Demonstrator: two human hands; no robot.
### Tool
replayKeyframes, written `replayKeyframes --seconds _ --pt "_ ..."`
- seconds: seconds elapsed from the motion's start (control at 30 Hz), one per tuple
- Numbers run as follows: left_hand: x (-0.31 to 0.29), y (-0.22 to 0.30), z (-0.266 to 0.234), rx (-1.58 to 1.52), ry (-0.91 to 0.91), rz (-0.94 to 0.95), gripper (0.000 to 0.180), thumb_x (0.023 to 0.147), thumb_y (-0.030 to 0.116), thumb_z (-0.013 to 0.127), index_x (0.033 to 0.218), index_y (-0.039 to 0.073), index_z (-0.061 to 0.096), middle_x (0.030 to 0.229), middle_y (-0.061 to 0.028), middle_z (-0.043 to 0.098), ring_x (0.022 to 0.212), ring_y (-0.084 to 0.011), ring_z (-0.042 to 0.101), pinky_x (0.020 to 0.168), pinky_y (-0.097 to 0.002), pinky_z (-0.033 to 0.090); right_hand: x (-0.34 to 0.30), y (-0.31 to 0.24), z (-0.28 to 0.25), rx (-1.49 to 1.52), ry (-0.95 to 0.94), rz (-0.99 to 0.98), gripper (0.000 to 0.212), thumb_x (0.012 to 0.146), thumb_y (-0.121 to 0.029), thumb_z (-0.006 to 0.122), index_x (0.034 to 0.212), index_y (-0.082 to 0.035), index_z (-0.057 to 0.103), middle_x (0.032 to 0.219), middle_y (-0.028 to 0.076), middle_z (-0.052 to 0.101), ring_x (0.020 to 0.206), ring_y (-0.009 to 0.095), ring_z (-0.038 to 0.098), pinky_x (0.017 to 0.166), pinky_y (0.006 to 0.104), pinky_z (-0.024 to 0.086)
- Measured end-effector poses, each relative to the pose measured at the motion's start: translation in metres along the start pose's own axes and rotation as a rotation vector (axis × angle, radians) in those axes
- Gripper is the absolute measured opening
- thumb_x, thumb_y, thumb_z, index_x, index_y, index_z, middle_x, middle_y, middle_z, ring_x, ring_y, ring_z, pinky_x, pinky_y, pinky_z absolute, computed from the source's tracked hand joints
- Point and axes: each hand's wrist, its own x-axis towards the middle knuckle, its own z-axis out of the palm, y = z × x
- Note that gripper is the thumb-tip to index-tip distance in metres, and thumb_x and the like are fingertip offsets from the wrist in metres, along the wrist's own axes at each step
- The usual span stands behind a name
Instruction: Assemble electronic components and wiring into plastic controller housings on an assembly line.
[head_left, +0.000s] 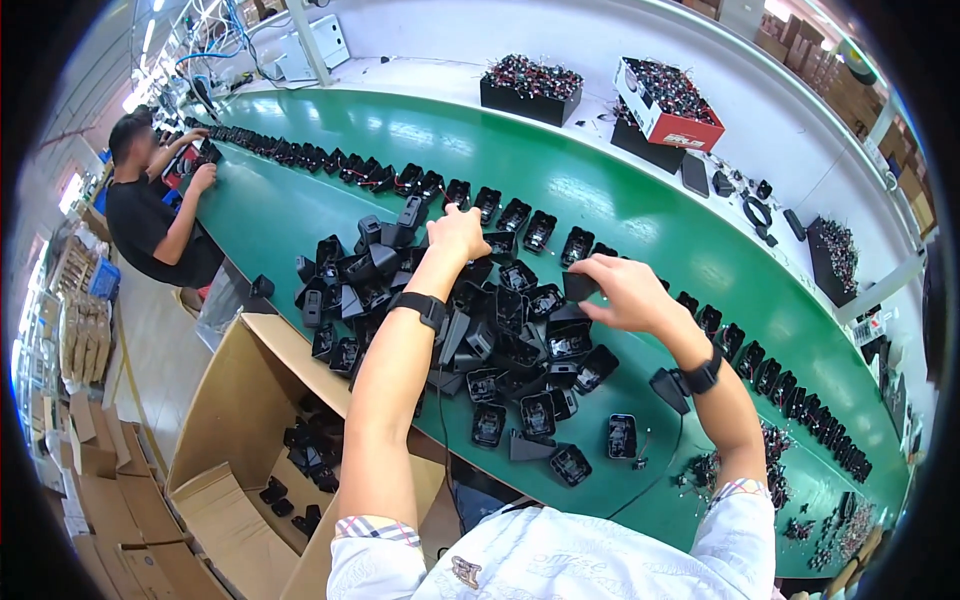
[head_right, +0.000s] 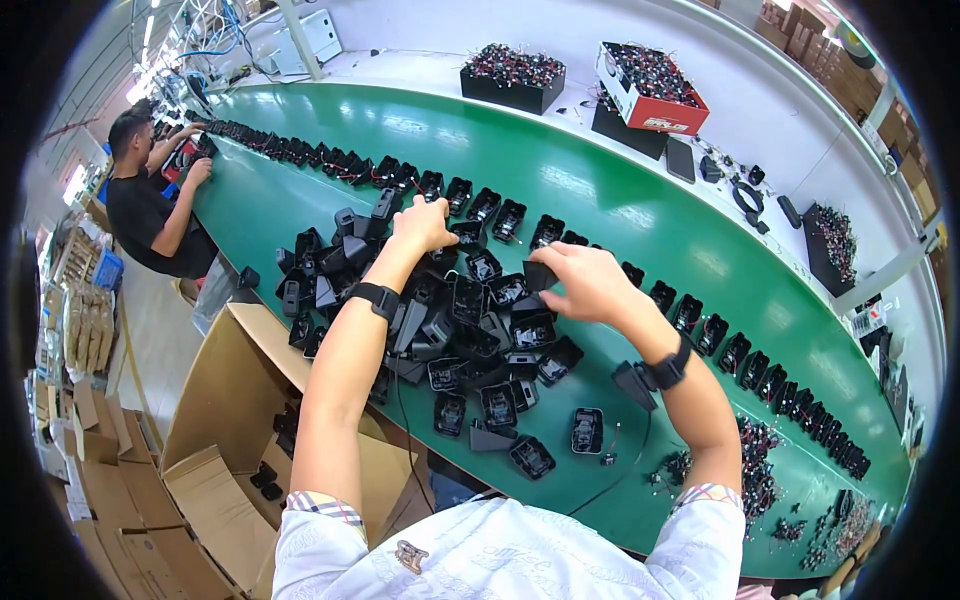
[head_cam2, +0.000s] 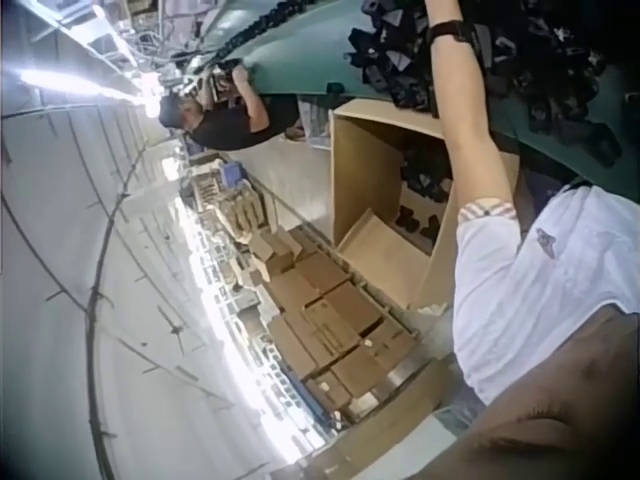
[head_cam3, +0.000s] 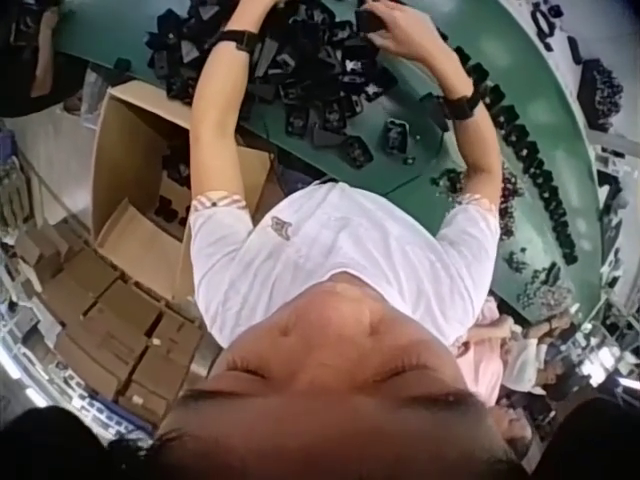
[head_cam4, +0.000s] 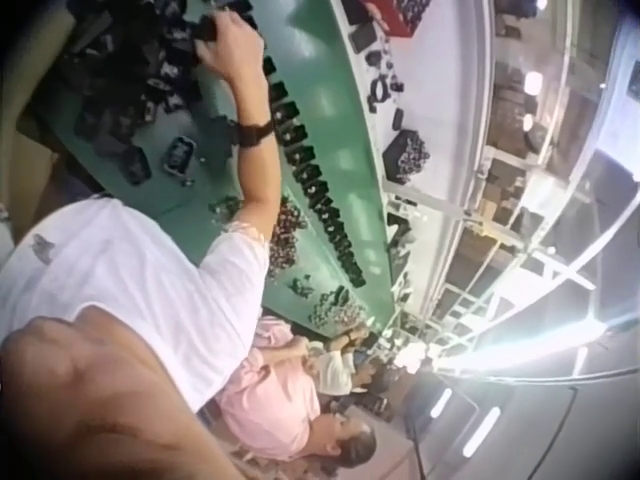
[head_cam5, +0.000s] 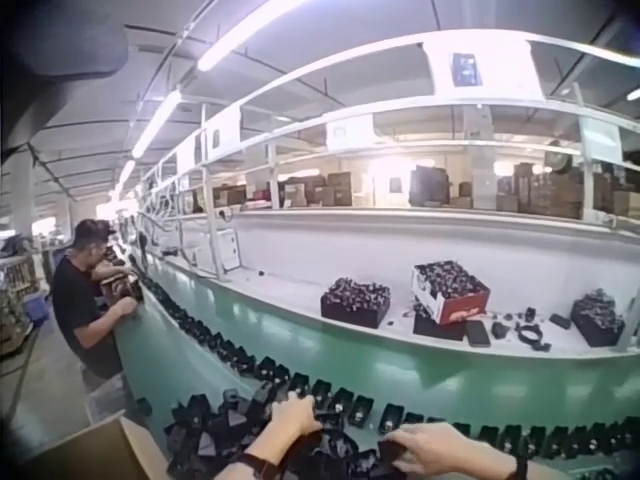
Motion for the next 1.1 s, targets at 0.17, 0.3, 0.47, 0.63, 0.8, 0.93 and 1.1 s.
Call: replayKeyframes --seconds 0.17,0.3,0.47,0.63,0.8,0.93,1.1 --pt "0.013 -0.006 0.012 -0.004 0.031 -0.047 0.057 0.082 0.027 0.072 0.134 0.011 0.055 0.135 -0.0205 0.054 0.118 -0.0369 0.063 0.101 -0.0510 0.047 -0.045 -0.032 -0.041 0.190 -0.291 -0.050 0.046 0.076 -0.028 0.080 0.115 -0.008 0.067 0.092 0.011 0.069 0.072 0.027 0.067 0.068 0.0389 0.054" --pt "0.012 -0.003 0.009 -0.008 -0.004 -0.069 0.051 0.084 0.022 0.069 0.132 0.008 0.056 0.128 -0.0178 0.065 0.117 -0.0330 0.065 0.102 -0.0534 0.044 -0.078 -0.048 -0.047 0.318 -0.498 -0.036 0.046 0.078 -0.031 0.080 0.117 -0.010 0.068 0.097 0.010 0.071 0.076 0.028 0.070 0.067 0.0396 0.055" --pt "0.013 -0.001 0.003 0.004 0.013 -0.136 0.043 0.083 0.022 0.070 0.123 0.008 0.066 0.125 -0.0112 0.070 0.117 -0.0285 0.067 0.108 -0.0514 0.037 -0.087 -0.061 -0.028 0.196 -0.689 -0.005 0.044 0.084 -0.034 0.077 0.119 -0.010 0.069 0.111 0.010 0.070 0.097 0.033 0.068 0.080 0.0430 0.055" --pt "0.009 -0.002 -0.002 -0.021 0.022 -0.175 0.053 0.084 0.021 0.069 0.132 0.002 0.059 0.126 -0.0107 0.070 0.117 -0.0287 0.067 0.108 -0.0495 0.036 -0.053 -0.058 -0.046 0.277 -0.644 -0.123 0.038 0.089 -0.038 0.073 0.112 -0.008 0.072 0.110 0.011 0.072 0.083 0.028 0.072 0.073 0.0398 0.057" --pt "0.003 -0.006 -0.019 -0.072 0.069 -0.151 0.062 0.083 0.022 0.069 0.137 -0.001 0.051 0.127 -0.0171 0.068 0.121 -0.0320 0.064 0.106 -0.0536 0.039 0.050 -0.027 -0.019 0.283 -0.107 -0.071 0.023 0.080 -0.024 0.072 0.097 -0.009 0.073 0.094 0.012 0.073 0.085 0.029 0.071 0.076 0.0411 0.057" --pt "-0.026 -0.047 -0.048 -0.224 0.191 0.019 0.047 0.074 0.018 0.077 0.111 0.004 0.051 0.107 -0.0223 0.070 0.106 -0.0393 0.067 0.089 -0.0455 0.053 0.127 -0.012 0.047 -0.044 -0.088 0.080 0.029 0.079 -0.018 0.073 0.107 -0.013 0.073 0.106 0.012 0.065 0.102 0.034 0.066 0.086 0.0443 0.057" --pt "-0.086 -0.097 -0.067 -0.327 0.116 0.244 0.058 0.071 0.010 0.082 0.118 0.004 0.048 0.109 -0.0213 0.071 0.106 -0.0399 0.066 0.089 -0.0452 0.052 0.153 -0.006 0.099 -0.293 -0.159 0.262 0.032 0.074 -0.017 0.079 0.103 -0.009 0.070 0.113 0.017 0.059 0.105 0.037 0.063 0.086 0.0462 0.057"
